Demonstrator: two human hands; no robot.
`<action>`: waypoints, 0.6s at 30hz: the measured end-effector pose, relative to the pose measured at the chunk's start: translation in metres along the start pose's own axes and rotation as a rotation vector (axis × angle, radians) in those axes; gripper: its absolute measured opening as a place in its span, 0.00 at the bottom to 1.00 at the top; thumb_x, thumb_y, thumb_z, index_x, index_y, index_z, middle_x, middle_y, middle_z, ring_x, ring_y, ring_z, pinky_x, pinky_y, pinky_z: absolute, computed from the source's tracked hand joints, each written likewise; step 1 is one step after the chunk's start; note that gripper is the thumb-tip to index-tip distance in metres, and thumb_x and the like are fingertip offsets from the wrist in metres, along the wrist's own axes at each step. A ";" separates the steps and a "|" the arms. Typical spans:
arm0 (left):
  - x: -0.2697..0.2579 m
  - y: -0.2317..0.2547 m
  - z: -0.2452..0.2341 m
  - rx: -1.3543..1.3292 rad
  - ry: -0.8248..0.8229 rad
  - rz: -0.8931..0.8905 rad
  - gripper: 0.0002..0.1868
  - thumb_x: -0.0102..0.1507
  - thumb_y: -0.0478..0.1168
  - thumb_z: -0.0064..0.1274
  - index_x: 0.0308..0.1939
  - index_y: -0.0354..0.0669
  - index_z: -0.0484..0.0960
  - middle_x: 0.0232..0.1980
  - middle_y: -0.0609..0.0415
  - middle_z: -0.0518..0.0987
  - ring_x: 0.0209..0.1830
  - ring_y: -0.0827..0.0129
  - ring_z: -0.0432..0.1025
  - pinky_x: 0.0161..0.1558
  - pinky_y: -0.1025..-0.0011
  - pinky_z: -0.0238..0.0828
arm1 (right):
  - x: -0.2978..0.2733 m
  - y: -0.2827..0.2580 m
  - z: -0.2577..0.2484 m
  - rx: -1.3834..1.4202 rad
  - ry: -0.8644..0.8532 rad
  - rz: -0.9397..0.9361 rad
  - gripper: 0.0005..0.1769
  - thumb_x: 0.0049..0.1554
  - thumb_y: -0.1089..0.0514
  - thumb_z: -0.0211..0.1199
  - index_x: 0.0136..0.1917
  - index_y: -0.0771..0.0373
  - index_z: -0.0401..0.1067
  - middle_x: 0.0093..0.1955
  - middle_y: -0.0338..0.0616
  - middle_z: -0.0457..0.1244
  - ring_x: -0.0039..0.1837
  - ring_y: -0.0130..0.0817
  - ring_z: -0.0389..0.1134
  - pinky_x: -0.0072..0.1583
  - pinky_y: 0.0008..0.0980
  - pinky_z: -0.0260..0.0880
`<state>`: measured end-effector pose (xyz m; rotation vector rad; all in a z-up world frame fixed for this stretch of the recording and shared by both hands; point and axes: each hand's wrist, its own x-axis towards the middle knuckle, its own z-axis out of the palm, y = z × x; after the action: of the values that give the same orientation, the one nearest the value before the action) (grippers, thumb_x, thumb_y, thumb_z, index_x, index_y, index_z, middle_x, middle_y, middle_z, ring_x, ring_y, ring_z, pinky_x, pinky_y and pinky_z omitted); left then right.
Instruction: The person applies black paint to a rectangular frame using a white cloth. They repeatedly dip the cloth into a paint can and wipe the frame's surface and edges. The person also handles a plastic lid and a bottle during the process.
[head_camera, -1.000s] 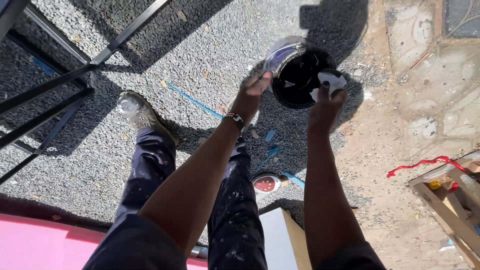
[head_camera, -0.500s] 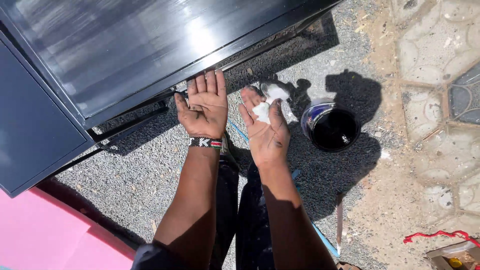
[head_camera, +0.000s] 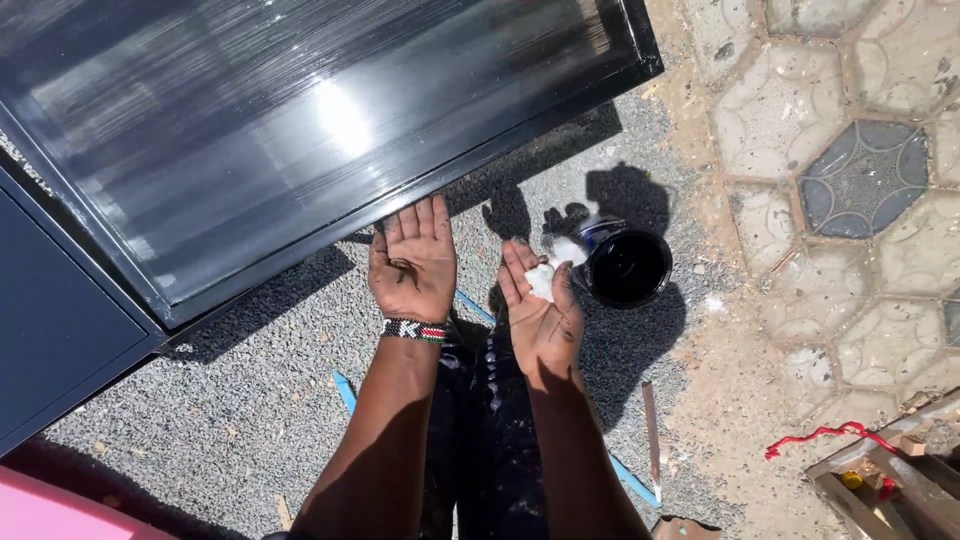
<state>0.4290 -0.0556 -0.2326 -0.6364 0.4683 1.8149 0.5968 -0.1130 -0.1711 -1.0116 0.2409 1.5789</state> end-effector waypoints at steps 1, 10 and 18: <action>-0.009 0.002 0.001 0.006 0.047 -0.007 0.29 0.84 0.54 0.23 0.64 0.39 0.78 0.63 0.36 0.85 0.76 0.39 0.78 0.92 0.33 0.61 | -0.003 0.001 -0.012 0.034 0.007 -0.010 0.36 0.78 0.34 0.55 0.80 0.67 0.74 0.90 0.62 0.64 0.95 0.59 0.58 0.95 0.62 0.47; -0.067 0.000 -0.007 0.068 0.220 -0.016 0.27 0.84 0.50 0.21 0.56 0.40 0.78 0.61 0.34 0.87 0.73 0.40 0.81 0.91 0.33 0.63 | -0.021 -0.017 -0.083 0.116 0.048 -0.126 0.26 0.78 0.43 0.61 0.75 0.66 0.79 0.85 0.65 0.68 0.92 0.65 0.61 0.92 0.67 0.55; -0.100 -0.013 -0.046 0.209 0.153 0.058 0.22 0.80 0.44 0.32 0.52 0.37 0.83 0.67 0.32 0.89 0.76 0.40 0.82 0.93 0.33 0.62 | 0.006 -0.039 -0.230 -0.209 0.382 -0.035 0.13 0.74 0.58 0.72 0.65 0.64 0.72 0.69 0.64 0.76 0.74 0.58 0.80 0.81 0.67 0.75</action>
<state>0.4756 -0.1519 -0.2057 -0.6237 0.7755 1.7493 0.7386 -0.2466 -0.2996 -1.4730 0.3217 1.3892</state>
